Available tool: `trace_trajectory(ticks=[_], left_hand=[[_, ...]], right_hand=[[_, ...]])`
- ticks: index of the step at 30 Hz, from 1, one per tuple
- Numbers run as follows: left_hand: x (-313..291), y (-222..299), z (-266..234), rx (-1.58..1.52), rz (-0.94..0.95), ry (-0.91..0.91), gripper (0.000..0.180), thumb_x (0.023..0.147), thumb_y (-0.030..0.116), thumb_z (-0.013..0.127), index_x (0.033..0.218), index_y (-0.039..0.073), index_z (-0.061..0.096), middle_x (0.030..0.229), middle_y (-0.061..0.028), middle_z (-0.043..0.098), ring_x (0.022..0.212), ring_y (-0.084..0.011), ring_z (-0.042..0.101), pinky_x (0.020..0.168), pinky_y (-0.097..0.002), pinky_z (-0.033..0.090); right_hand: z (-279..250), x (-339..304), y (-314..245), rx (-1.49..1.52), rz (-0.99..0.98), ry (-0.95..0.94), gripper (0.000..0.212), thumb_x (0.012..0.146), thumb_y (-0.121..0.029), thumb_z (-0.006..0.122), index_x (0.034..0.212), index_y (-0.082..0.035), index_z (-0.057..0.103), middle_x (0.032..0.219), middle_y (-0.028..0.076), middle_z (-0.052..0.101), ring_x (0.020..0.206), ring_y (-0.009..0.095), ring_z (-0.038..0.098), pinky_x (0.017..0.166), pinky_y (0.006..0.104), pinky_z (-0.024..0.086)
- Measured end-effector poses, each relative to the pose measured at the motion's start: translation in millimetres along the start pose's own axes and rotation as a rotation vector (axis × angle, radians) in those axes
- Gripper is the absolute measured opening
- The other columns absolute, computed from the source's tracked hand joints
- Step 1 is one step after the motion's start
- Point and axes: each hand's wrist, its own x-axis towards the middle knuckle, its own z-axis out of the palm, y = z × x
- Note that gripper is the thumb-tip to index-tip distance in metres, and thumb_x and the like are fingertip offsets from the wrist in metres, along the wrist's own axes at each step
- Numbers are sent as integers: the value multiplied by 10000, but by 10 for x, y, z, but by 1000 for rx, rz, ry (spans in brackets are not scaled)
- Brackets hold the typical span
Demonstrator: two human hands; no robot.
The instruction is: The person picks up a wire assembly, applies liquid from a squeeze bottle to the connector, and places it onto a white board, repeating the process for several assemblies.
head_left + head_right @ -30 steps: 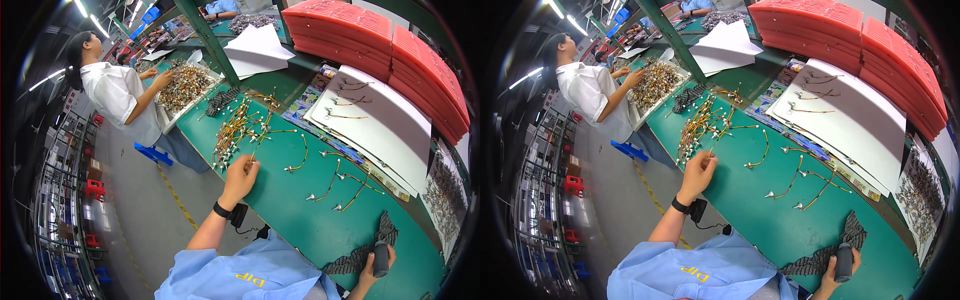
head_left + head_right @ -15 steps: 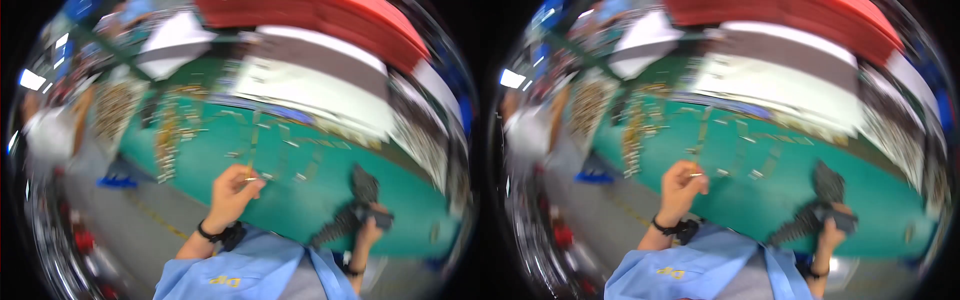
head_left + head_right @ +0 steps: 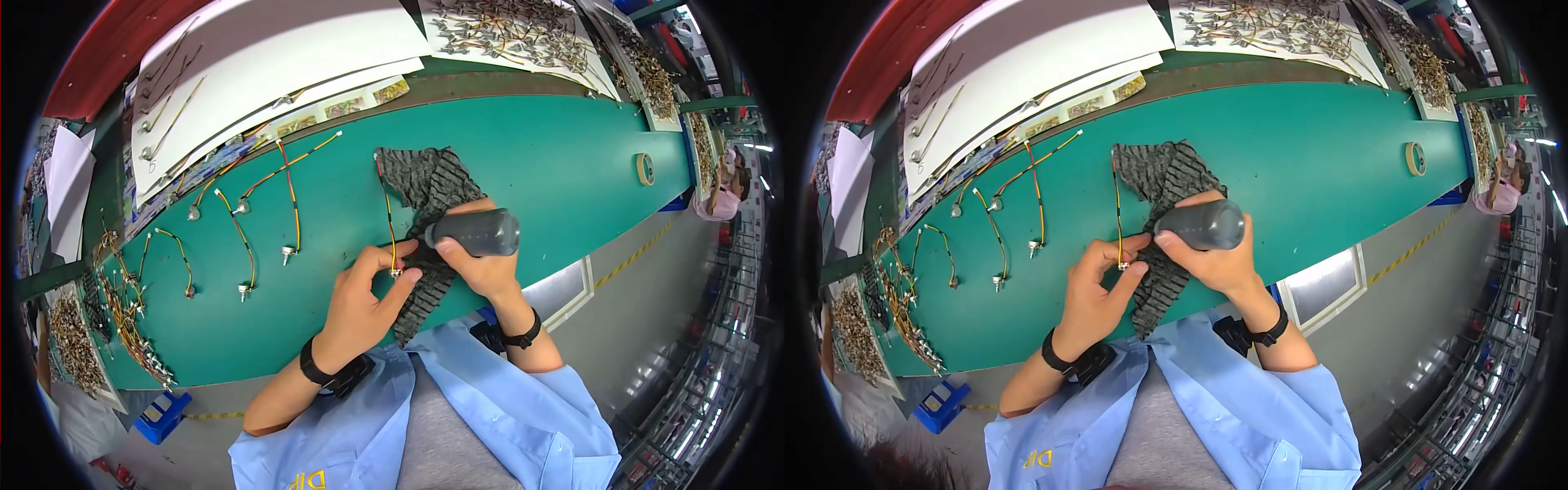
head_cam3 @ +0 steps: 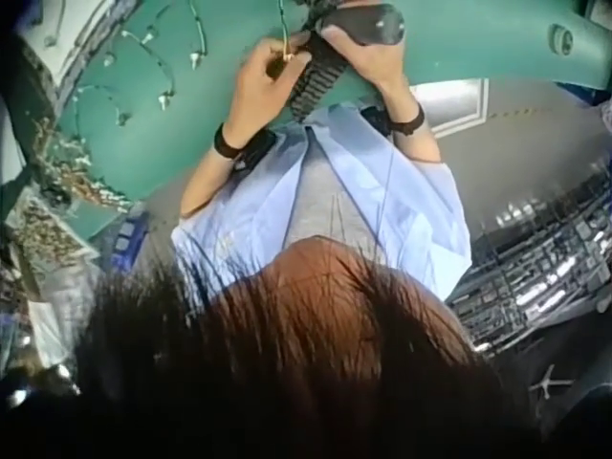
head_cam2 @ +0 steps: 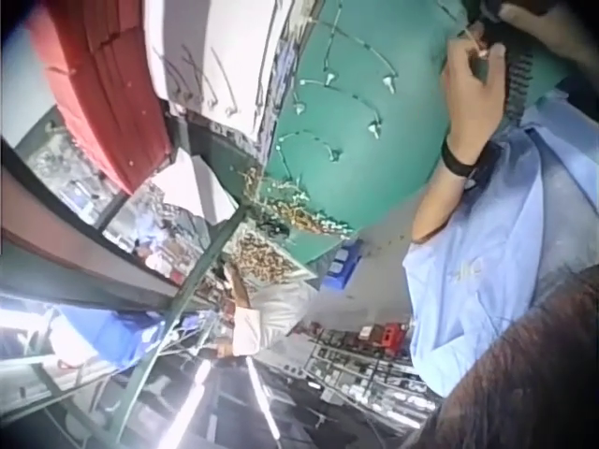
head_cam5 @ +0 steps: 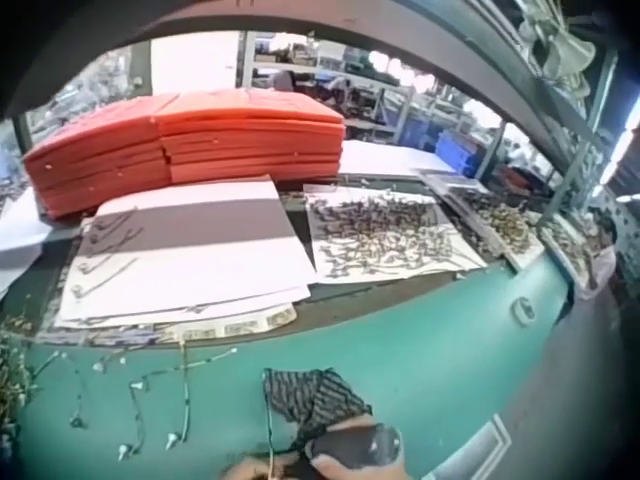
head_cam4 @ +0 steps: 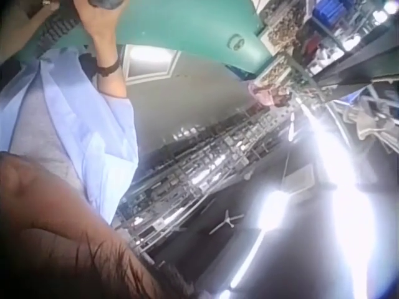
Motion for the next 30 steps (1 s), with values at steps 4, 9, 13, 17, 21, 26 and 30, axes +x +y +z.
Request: trace_trajectory(ticks=[4, 9, 13, 17, 21, 26, 30], left_hand=[[-8, 47, -51, 571, 221, -133, 211, 816, 55, 728, 884, 36, 529, 1032, -147, 701, 883, -252, 653, 821, -340, 485], [37, 89, -74, 772, 349, -168, 217, 765, 52, 753, 854, 49, 556, 963, -104, 707, 787, -258, 626, 739, -347, 472], [11, 78, -155, 667, 381, -130, 198, 780, 61, 742, 880, 46, 573, 926, -86, 702, 743, -228, 607, 701, -339, 454], [-69, 160, -288, 381, 166, -31, 161, 826, 55, 697, 940, 31, 587, 912, -77, 677, 747, -183, 588, 690, -320, 437], [-46, 241, -391, -32, -118, 97, 133, 888, 22, 611, 1017, 11, 582, 915, -77, 638, 778, -149, 572, 689, -297, 435], [62, 397, -499, -151, 8, -61, 183, 929, -6, 522, 1110, -8, 548, 957, -89, 601, 816, -153, 570, 719, -299, 464], [230, 529, -397, -79, 139, -18, 215, 934, 2, 516, 1148, -12, 533, 1014, -103, 601, 870, -179, 589, 790, -322, 490]], right_hand=[[39, 20, 14, -41, 44, -67, 394, 675, -178, 850, 954, 19, 655, 852, 75, 678, 746, 120, 623, 647, 266, 502], [37, 86, 28, -89, 23, -168, 398, 694, -222, 836, 948, 24, 654, 849, 75, 673, 684, 113, 608, 640, 267, 505], [-18, 107, 70, 107, 86, -31, 436, 782, -357, 755, 946, 29, 635, 793, 66, 643, 589, 88, 546, 696, 282, 517], [-57, 136, 39, 431, 190, 111, 534, 880, -506, 597, 953, 23, 604, 680, 38, 571, 489, 73, 450, 800, 313, 515], [-67, 166, -89, 754, 241, 82, 608, 934, -587, 468, 956, 10, 577, 574, 11, 487, 427, 79, 385, 891, 350, 491], [-6, 277, -245, 1208, 293, -196, 592, 974, -559, 423, 997, 10, 583, 621, 13, 529, 473, 85, 431, 871, 353, 525], [138, 404, -358, 1263, 294, -298, 638, 964, -597, 401, 1033, 16, 562, 560, -3, 474, 445, 73, 352, 941, 401, 495]])
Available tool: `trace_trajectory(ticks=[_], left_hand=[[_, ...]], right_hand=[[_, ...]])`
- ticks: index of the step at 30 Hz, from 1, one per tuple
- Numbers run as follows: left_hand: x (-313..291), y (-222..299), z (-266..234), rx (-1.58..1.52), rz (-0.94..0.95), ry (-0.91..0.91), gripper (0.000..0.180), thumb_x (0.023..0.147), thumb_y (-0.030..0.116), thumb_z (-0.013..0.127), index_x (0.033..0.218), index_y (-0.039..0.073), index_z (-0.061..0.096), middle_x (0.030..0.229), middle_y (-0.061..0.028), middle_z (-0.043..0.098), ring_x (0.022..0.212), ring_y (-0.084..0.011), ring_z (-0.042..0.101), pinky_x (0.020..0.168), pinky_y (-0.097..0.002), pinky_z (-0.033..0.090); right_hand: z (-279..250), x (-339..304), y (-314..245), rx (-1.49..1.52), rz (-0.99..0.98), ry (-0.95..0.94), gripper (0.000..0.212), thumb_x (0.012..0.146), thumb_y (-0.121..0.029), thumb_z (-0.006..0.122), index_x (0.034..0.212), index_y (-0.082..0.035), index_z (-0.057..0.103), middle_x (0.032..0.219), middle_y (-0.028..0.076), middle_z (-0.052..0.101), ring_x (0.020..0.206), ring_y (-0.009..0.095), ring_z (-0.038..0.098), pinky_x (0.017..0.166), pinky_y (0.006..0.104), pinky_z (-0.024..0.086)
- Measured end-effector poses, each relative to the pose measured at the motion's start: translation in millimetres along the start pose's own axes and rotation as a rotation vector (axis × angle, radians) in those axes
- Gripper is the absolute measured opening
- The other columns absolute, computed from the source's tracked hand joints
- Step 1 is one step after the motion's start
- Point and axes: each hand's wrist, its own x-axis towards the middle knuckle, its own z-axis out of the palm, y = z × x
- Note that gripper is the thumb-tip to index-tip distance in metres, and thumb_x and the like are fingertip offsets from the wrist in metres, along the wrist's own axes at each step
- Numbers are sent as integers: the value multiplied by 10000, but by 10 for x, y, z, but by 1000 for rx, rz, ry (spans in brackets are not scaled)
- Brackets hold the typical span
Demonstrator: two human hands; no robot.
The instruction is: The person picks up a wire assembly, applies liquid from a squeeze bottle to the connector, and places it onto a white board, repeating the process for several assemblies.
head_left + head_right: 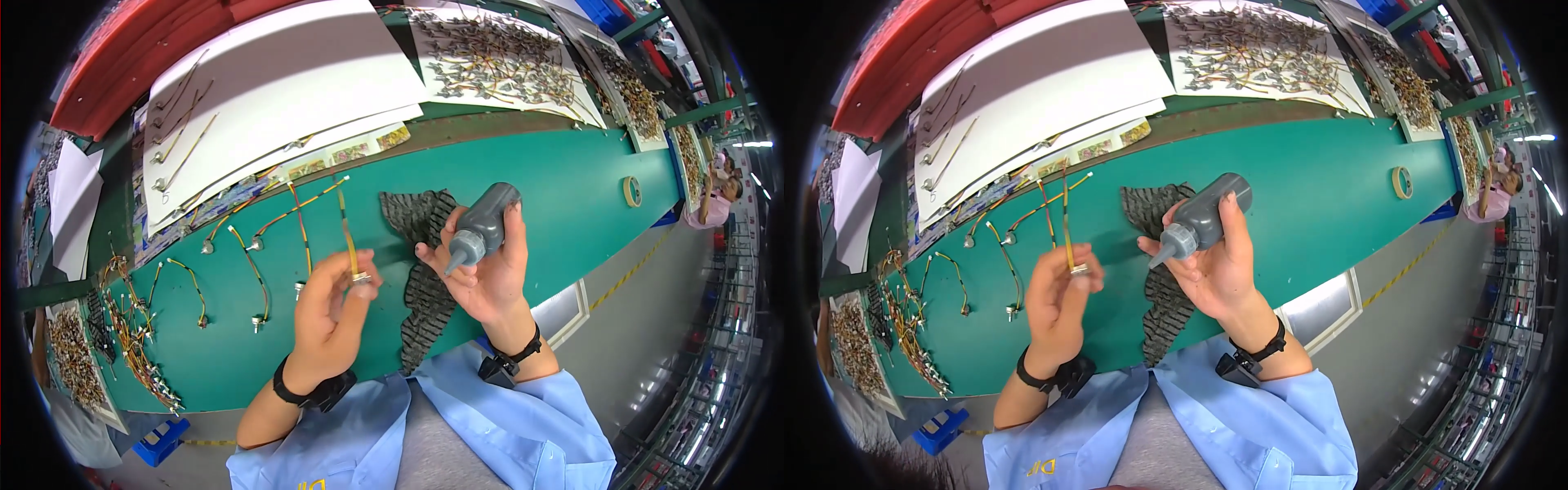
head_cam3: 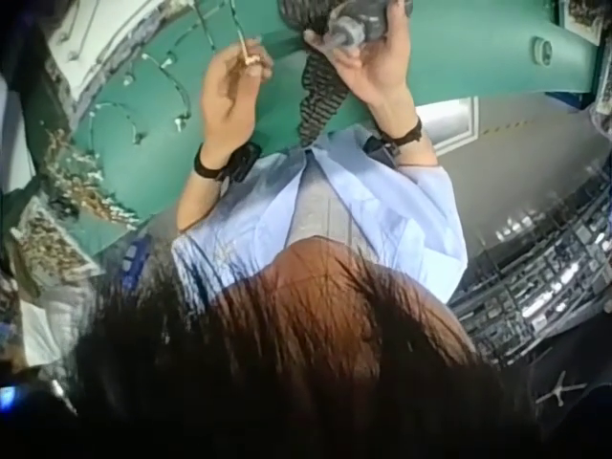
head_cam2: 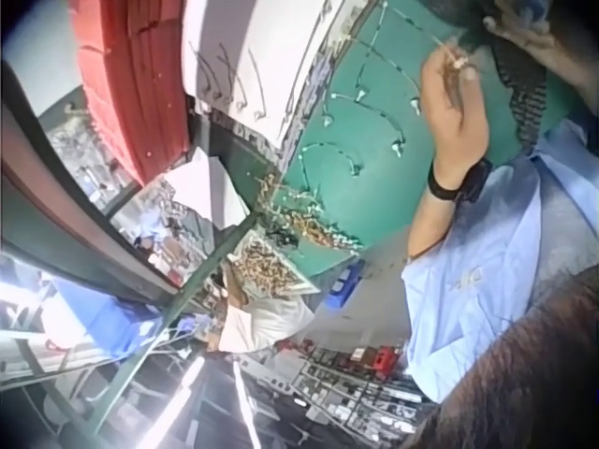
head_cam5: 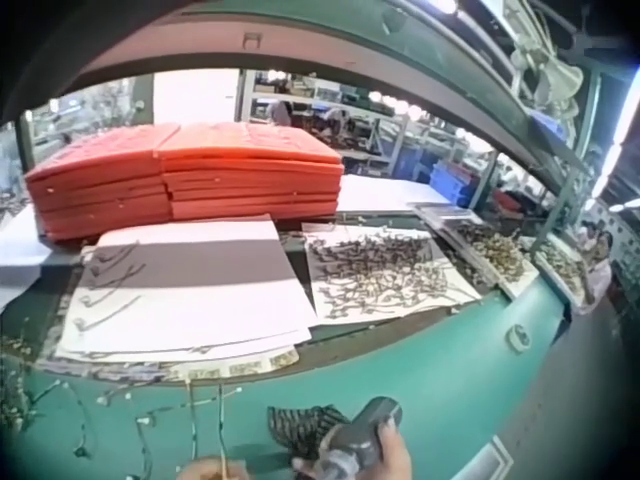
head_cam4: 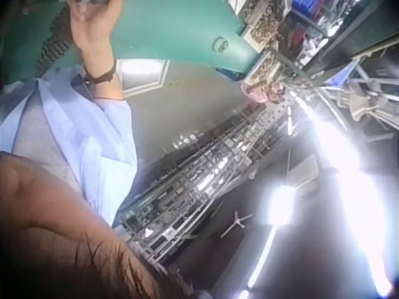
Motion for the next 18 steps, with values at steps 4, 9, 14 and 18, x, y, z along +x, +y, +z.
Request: trace_trajectory(ticks=[4, 9, 14, 18], left_hand=[[160, -130, 3, -98, 59, 46, 238, 936, 18, 532, 1171, -19, 533, 1069, -112, 611, 956, -207, 606, 863, -338, 495], [105, -262, -107, -114, -1, 77, 284, 912, -43, 575, 1192, -56, 528, 1110, -135, 612, 994, -190, 623, 880, -310, 496], [98, -344, -179, -46, -50, 95, 301, 905, -10, 592, 1198, -38, 530, 1153, -120, 614, 1050, -189, 603, 902, -324, 489], [74, -424, -233, 32, 69, 4, 317, 887, -26, 613, 1194, -36, 537, 1170, -132, 608, 1038, -170, 604, 875, -313, 501]], right_hand=[[183, 195, 68, -233, -237, -34, 704, 885, -690, 464, 997, 1, 540, 620, 21, 504, 511, 103, 516, 936, 464, 468], [435, 430, 249, -525, -459, -42, 749, 811, -700, 591, 1047, 7, 515, 751, 58, 544, 611, 134, 587, 952, 509, 485], [347, 521, 276, -695, -272, -185, 786, 750, -668, 692, 1082, 16, 497, 833, 85, 549, 696, 162, 614, 963, 523, 503], [283, 550, 344, -624, -220, -117, 761, 740, -604, 735, 1095, 30, 510, 864, 100, 556, 775, 186, 637, 895, 473, 525]])
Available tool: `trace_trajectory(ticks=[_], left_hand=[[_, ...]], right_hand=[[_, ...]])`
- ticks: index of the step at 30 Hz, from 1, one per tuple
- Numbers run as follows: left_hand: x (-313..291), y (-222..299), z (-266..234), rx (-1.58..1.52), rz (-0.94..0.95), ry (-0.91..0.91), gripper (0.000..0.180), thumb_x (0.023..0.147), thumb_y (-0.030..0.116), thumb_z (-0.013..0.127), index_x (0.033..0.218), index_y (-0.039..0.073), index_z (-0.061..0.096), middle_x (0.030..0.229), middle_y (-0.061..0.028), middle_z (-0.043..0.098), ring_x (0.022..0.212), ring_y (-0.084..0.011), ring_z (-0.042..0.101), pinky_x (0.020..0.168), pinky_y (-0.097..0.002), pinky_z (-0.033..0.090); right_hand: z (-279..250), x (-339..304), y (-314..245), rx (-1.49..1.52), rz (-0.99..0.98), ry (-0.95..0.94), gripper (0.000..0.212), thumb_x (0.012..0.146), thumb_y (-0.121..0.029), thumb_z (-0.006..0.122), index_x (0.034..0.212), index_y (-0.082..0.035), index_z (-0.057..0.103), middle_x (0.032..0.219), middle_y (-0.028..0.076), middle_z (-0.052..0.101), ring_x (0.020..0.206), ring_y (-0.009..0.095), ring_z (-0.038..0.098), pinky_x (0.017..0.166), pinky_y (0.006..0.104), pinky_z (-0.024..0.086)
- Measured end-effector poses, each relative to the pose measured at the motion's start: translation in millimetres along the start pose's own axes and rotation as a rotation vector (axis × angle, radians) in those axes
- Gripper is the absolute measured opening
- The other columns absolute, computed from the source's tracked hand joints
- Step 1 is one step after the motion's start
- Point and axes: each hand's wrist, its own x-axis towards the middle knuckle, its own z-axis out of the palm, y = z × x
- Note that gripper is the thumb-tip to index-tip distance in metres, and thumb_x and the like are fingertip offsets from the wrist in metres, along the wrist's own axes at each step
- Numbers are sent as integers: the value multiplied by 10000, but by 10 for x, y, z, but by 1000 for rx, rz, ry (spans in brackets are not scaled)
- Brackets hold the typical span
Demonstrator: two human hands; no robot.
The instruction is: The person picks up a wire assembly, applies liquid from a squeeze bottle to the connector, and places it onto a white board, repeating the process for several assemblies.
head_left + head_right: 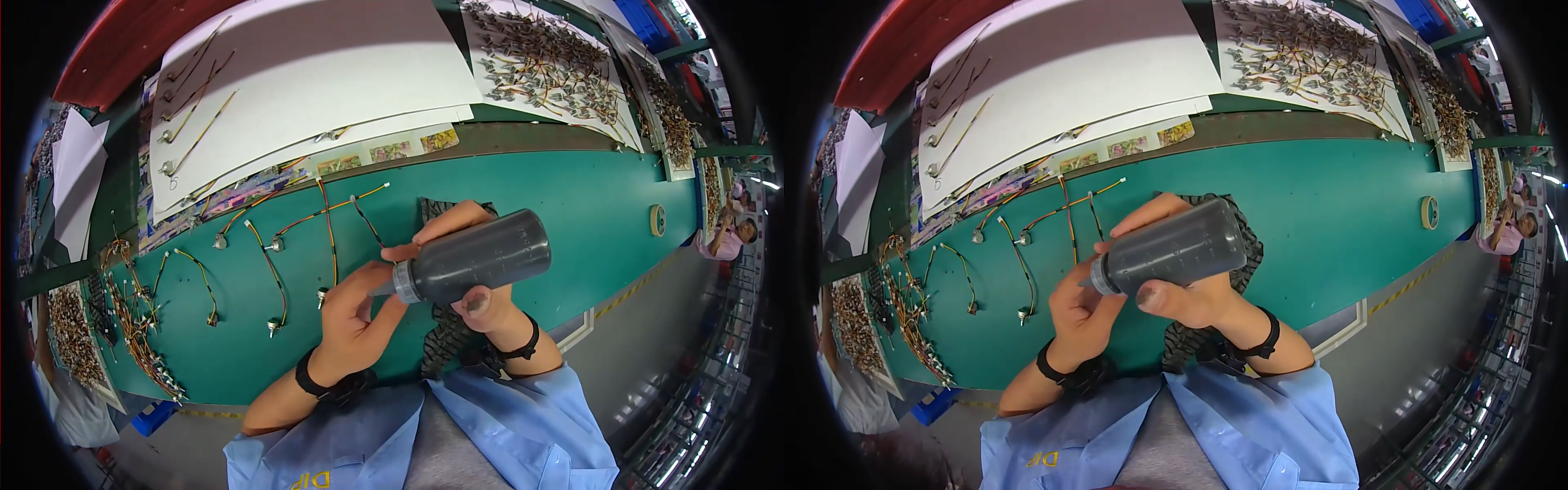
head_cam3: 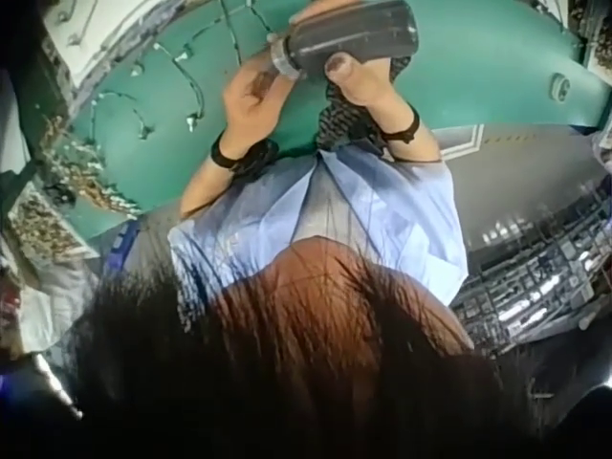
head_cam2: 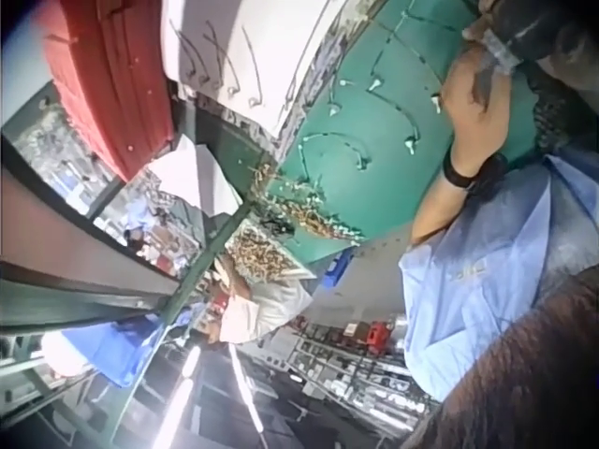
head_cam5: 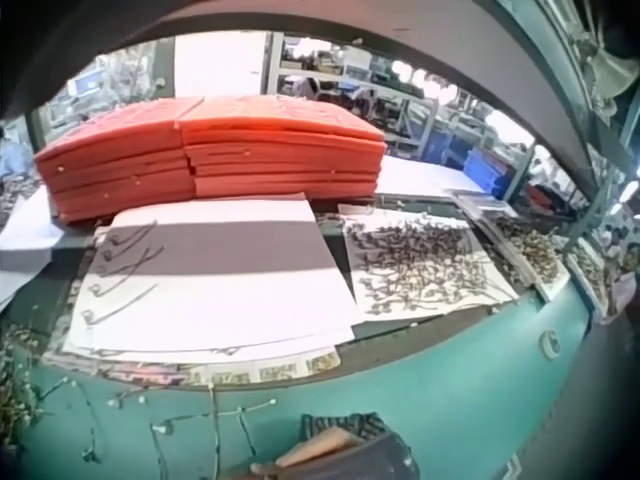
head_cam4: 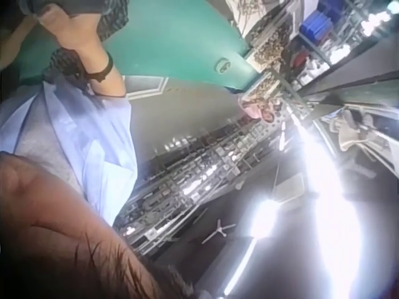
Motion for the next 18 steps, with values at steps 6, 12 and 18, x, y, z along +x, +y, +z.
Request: trace_trajectory(ticks=[6, 12, 18], left_hand=[[44, 179, 72, -84, 1, 109, 218, 820, -108, 622, 1035, -80, 597, 971, -182, 649, 829, -217, 622, 725, -296, 501], [54, 157, -29, 33, 153, 37, 211, 872, -63, 588, 1081, -62, 560, 1005, -172, 583, 778, -196, 607, 682, -300, 509], [70, 177, -24, 125, 226, 84, 216, 833, -61, 609, 1046, -58, 575, 935, -175, 606, 703, -192, 594, 607, -290, 497]], right_hand=[[-211, -3, 85, 93, -337, -19, 764, 702, -508, 831, 1099, 78, 541, 869, 117, 584, 697, 197, 600, 653, 385, 519], [-268, -14, -36, -172, -622, -178, 805, 649, -540, 851, 1088, 51, 525, 706, 71, 556, 533, 176, 485, 561, 388, 451], [-163, -11, -98, -404, -687, -233, 788, 703, -662, 747, 1059, -15, 473, 624, 69, 508, 481, 160, 452, 550, 350, 438]])
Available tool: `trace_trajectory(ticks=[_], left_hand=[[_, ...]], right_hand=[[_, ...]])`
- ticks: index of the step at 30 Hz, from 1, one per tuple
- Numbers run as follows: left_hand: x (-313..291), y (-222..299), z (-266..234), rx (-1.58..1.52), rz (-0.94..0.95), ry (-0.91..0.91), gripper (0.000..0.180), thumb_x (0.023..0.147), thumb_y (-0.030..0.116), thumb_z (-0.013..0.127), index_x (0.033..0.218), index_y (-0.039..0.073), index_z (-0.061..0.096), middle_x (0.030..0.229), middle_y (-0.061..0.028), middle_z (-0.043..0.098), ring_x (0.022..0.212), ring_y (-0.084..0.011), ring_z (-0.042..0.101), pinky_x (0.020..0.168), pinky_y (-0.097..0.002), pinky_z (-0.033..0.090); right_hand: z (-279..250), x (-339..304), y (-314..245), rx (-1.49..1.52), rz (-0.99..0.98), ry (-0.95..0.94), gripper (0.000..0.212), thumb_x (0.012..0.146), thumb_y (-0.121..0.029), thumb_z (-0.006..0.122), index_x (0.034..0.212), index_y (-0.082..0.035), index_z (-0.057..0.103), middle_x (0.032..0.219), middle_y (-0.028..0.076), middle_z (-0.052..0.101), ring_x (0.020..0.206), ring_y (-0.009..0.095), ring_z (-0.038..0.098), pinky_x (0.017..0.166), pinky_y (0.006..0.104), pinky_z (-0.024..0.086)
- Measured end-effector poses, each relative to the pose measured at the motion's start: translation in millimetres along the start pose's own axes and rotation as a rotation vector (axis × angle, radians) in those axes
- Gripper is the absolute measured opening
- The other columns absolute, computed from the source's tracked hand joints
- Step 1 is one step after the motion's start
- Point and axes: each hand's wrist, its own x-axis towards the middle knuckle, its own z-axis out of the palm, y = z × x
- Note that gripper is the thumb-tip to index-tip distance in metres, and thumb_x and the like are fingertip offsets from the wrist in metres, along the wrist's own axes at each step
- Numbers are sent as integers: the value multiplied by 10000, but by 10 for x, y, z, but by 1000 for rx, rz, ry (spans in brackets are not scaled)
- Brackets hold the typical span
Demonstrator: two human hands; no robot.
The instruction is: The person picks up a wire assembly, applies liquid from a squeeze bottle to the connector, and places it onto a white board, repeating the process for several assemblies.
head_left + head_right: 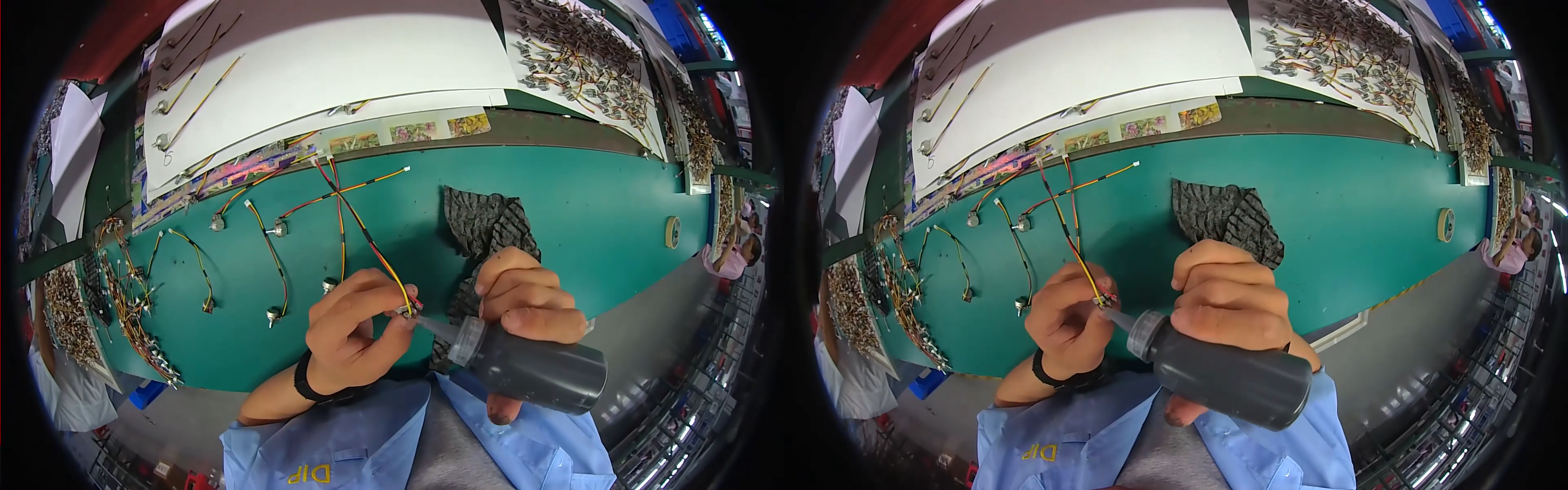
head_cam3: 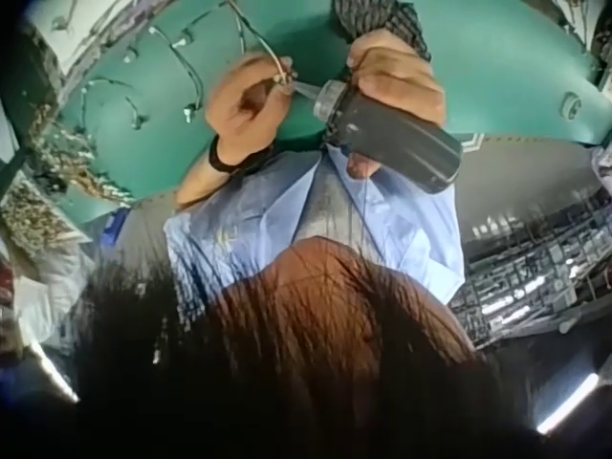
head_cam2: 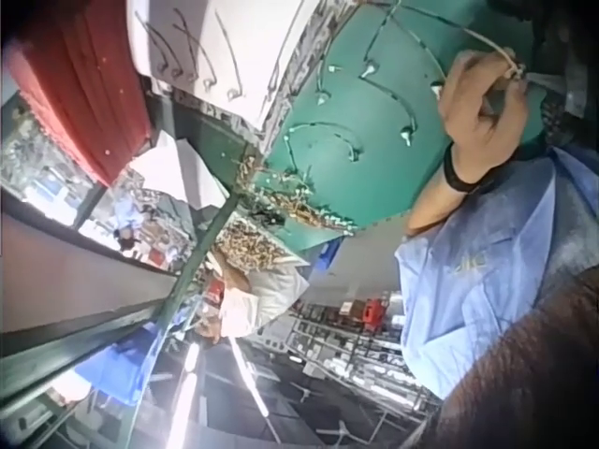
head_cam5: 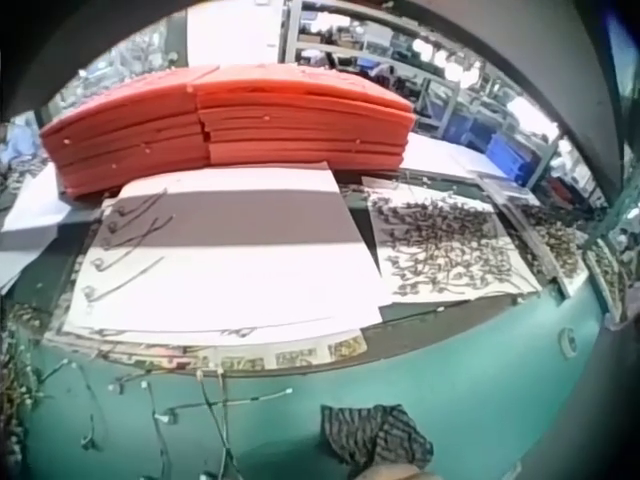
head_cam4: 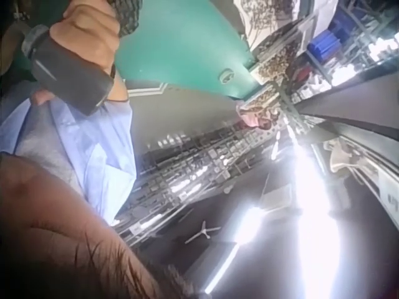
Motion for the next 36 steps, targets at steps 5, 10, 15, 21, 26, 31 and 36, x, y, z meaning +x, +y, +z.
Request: trace_trajectory(ticks=[5, 10, 15, 21, 26, 31, 36], left_hand=[[43, 34, -10, 58, 43, -3, 225, 800, -53, 633, 1022, -55, 592, 845, -176, 621, 674, -200, 597, 567, -291, 489], [66, 59, -21, 57, 30, -10, 218, 784, -52, 643, 998, -54, 605, 818, -171, 623, 666, -204, 601, 559, -287, 485], [64, 63, -14, 51, 32, 0, 224, 767, -54, 649, 988, -54, 613, 797, -159, 623, 660, -201, 600, 551, -285, 479], [63, 58, -20, 62, 35, -4, 227, 762, -47, 658, 985, -53, 617, 807, -162, 626, 653, -199, 600, 545, -285, 478], [64, 64, -20, 64, 37, -9, 236, 764, -43, 662, 995, -52, 614, 823, -167, 628, 657, -200, 602, 546, -286, 480], [52, 63, -23, 59, 29, -17, 246, 769, -40, 663, 1010, -49, 611, 845, -174, 629, 664, -203, 605, 552, -288, 483], [55, 77, -27, 57, 24, -24, 243, 777, -36, 664, 1013, -47, 608, 855, -178, 629, 669, -206, 607, 556, -289, 485]], right_hand=[[38, -12, 10, -55, -20, -8, 785, 722, -670, 723, 1068, -14, 469, 628, 80, 526, 478, 170, 462, 529, 343, 440], [74, -51, -11, -106, -16, 17, 771, 732, -671, 714, 1068, -21, 470, 631, 80, 528, 519, 178, 478, 535, 339, 442], [60, -21, -40, -65, 32, 6, 755, 742, -669, 707, 1067, -29, 471, 633, 81, 530, 555, 184, 489, 543, 338, 444], [45, -26, -41, -61, 27, -7, 744, 750, -664, 702, 1063, -30, 470, 634, 84, 533, 549, 186, 493, 546, 338, 446], [32, -28, -35, -59, 17, -11, 742, 755, -661, 700, 1060, -26, 468, 629, 84, 534, 544, 188, 499, 546, 340, 449], [27, -26, -32, -55, 10, -16, 745, 754, -661, 701, 1058, -21, 468, 620, 82, 533, 529, 186, 501, 545, 340, 451], [27, -23, -28, -56, 4, -6, 748, 752, -661, 702, 1057, -19, 468, 618, 81, 537, 514, 181, 502, 540, 340, 453]])
